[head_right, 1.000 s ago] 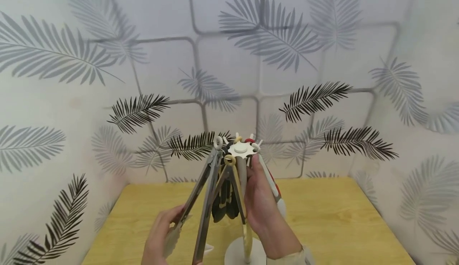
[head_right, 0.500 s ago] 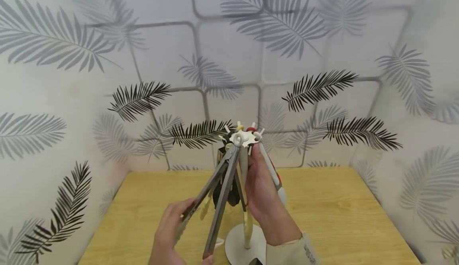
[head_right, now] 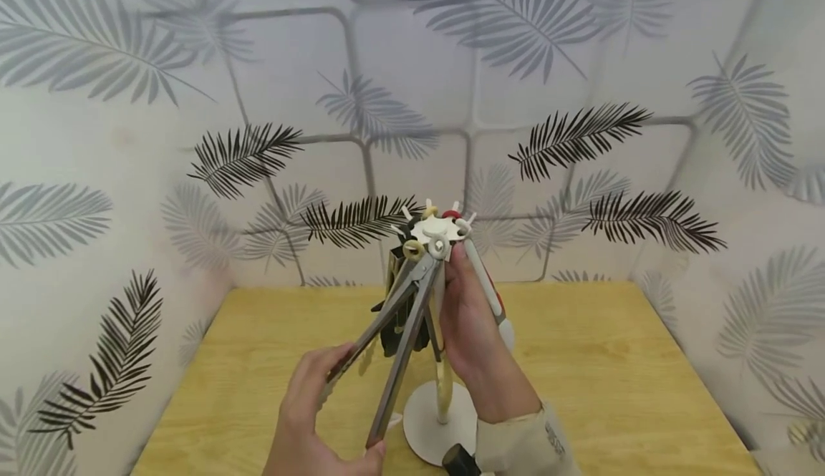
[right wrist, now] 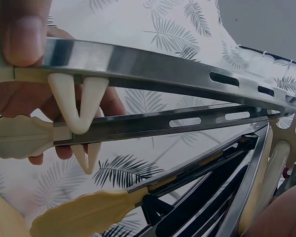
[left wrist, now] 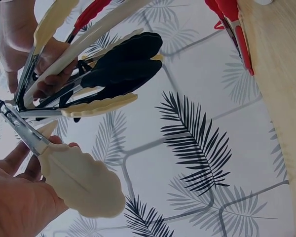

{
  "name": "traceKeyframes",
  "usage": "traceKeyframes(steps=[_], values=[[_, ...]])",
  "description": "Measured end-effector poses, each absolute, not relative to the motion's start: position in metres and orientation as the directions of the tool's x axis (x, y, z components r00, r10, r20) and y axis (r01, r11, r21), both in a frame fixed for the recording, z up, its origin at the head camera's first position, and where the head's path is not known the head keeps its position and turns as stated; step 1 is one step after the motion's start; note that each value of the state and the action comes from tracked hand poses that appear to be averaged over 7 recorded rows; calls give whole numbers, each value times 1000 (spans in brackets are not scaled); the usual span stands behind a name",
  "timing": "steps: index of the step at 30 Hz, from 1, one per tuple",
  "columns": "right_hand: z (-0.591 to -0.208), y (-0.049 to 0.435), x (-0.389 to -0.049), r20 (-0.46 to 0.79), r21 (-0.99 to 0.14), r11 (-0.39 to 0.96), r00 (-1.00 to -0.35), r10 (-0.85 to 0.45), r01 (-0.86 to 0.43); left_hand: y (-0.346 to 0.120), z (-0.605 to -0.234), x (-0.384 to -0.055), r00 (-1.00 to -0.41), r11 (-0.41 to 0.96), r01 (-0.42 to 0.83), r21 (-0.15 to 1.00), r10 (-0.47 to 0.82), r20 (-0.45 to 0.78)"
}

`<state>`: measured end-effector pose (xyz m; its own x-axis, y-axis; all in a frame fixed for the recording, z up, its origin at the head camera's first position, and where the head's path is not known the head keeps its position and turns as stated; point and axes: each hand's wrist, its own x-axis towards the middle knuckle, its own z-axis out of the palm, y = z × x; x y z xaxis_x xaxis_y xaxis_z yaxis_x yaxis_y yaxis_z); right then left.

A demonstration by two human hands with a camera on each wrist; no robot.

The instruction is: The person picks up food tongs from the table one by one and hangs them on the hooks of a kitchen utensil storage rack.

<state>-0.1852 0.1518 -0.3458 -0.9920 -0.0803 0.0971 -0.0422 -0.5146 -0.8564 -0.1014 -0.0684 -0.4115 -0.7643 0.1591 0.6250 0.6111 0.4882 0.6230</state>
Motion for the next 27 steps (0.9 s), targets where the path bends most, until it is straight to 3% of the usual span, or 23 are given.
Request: traceKeyframes(steps=[9, 27], values=[[-345, 151, -183, 85, -853, -522, -991, -105, -18, -69, -417, -102, -728, 509, 636, 579, 147, 670], [-348, 149, -182, 110, -874, -479, -993, -33, -80, -64, -422, -103, -676, 568, 646, 511, 113, 729]])
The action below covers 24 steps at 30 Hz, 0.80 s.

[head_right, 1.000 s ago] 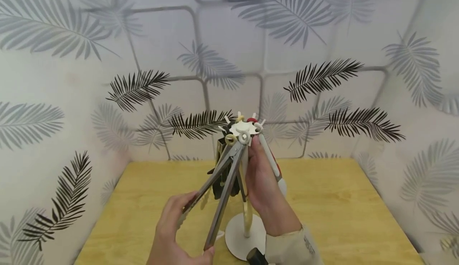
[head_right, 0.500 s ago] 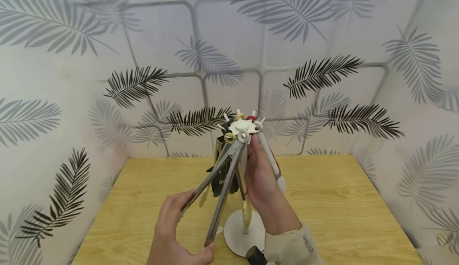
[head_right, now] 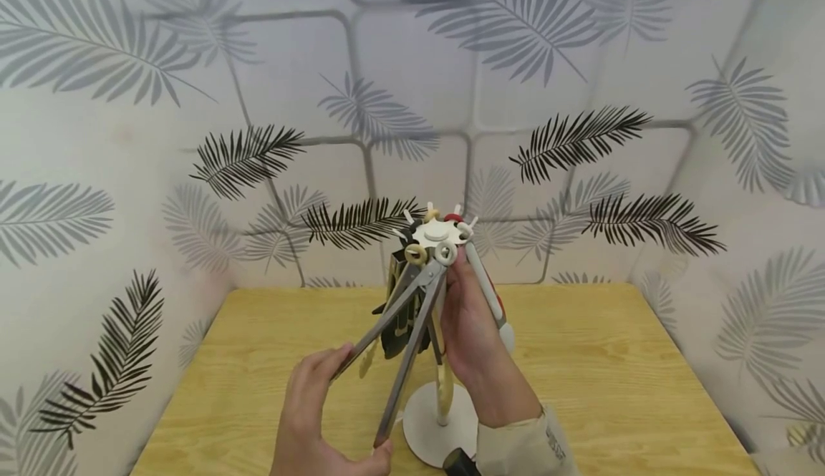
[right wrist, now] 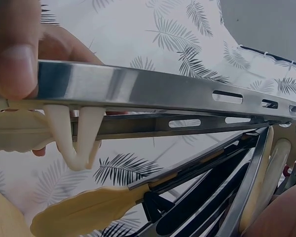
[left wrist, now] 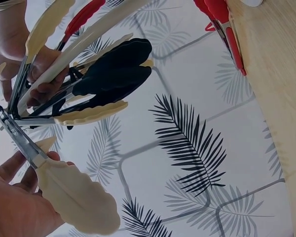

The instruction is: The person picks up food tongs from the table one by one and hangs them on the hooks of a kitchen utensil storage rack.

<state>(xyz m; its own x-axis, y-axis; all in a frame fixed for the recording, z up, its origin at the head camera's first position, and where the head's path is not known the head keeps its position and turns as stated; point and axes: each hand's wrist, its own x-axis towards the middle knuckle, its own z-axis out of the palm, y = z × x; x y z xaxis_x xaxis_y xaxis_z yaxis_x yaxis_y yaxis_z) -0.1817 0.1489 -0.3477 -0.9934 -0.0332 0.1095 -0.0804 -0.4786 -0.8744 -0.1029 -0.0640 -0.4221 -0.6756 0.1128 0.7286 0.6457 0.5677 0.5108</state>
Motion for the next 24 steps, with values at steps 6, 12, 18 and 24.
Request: traceKeyframes(steps=[6, 12, 18, 24], values=[[-348, 149, -181, 103, -878, -472, -994, -39, -73, -63, -426, -104, -646, 603, 645, 470, 101, 756], [-349, 150, -180, 112, -882, -464, -993, -44, -79, -63, -429, -105, -582, 657, 640, 399, 75, 810], [-350, 150, -180, 114, -882, -464, -992, -53, -76, -61, -427, -103, -534, 691, 628, 358, 48, 844], [-348, 150, -180, 131, -884, -459, -990, -55, -92, -58, -427, -100, -564, 713, 594, 372, 40, 825]])
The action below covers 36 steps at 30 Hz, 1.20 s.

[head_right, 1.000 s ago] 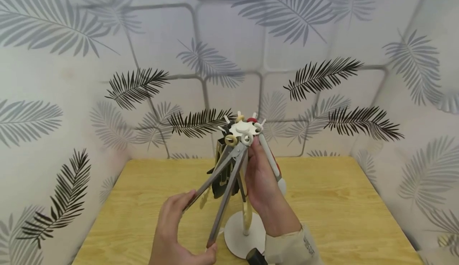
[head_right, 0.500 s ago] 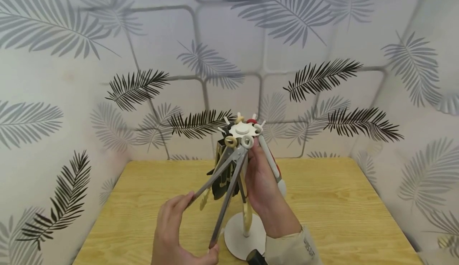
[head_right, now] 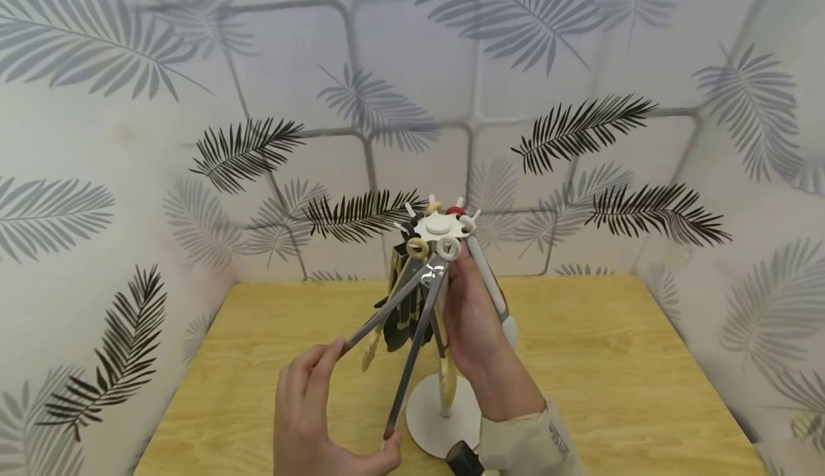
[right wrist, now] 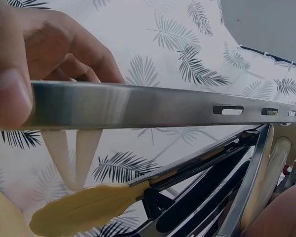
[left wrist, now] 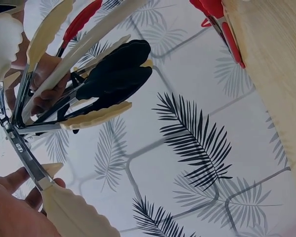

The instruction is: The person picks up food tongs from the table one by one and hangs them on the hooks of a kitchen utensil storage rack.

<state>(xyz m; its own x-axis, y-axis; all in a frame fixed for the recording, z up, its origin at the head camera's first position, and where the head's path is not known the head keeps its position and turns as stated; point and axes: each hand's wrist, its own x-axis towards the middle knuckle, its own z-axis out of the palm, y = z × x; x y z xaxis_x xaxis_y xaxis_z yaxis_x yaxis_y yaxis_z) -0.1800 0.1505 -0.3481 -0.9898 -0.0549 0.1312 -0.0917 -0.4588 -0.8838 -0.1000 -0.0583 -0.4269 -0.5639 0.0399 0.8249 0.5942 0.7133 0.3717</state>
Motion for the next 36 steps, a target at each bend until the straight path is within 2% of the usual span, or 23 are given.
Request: traceKeyframes(steps=[10, 16, 26, 29, 31, 36], values=[[-345, 152, -176, 108, -892, -445, -993, -54, -73, -48, -428, -95, -652, 768, 514, 382, 60, 756], [-347, 152, -174, 98, -861, -506, -992, -82, -43, -38, -431, -90, -687, 787, 461, 411, 24, 726], [-351, 154, -171, 132, -841, -540, -981, -143, -35, -14, -440, -82, -628, 831, 389, 397, -77, 775], [-350, 154, -170, 135, -836, -548, -976, -171, -20, -11, -440, -79, -629, 841, 369, 396, -87, 773], [-350, 155, -169, 136, -838, -545, -974, -180, -16, -9, -440, -78, -657, 836, 365, 410, -81, 750], [-349, 157, -167, 111, -852, -523, -975, -191, 6, -8, -440, -74, -780, 816, 320, 482, -62, 622]])
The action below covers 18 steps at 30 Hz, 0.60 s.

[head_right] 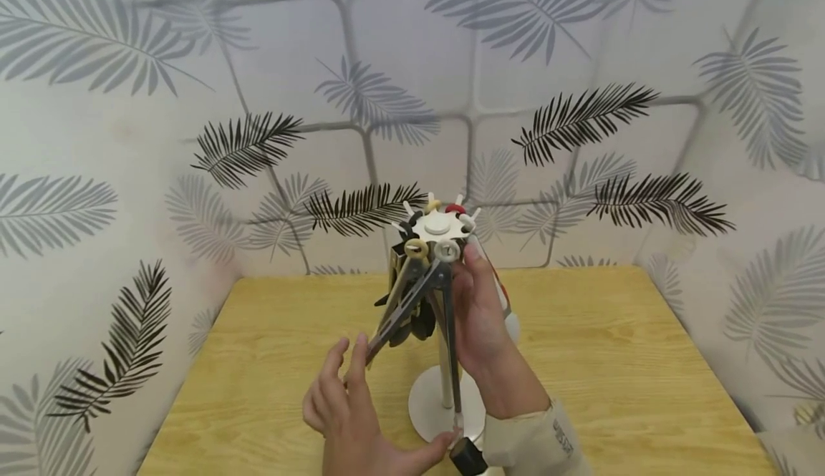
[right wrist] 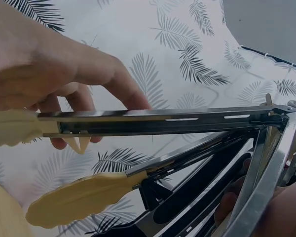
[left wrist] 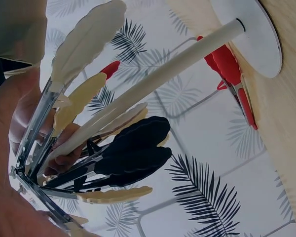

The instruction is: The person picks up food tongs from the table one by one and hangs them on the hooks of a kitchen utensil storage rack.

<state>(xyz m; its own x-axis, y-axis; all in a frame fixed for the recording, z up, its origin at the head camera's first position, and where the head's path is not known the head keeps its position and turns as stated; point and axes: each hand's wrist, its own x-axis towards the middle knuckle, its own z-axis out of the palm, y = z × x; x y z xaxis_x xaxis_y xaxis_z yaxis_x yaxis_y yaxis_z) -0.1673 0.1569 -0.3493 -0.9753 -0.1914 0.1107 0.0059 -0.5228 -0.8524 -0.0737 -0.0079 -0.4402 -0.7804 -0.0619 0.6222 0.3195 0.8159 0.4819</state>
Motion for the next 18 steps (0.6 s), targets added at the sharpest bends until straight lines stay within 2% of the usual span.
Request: traceKeyframes(steps=[3, 10, 18], values=[[-349, 157, -167, 92, -857, -515, -975, -200, 25, -7, -441, -74, -814, 809, 292, 510, -70, 577], [-349, 160, -168, 107, -862, -507, -970, -219, 20, -11, -433, -74, -815, 763, 279, 583, -132, 564], [-350, 162, -169, 124, -849, -528, -964, -233, 19, -18, -428, -73, -854, 734, 219, 643, -176, 490]])
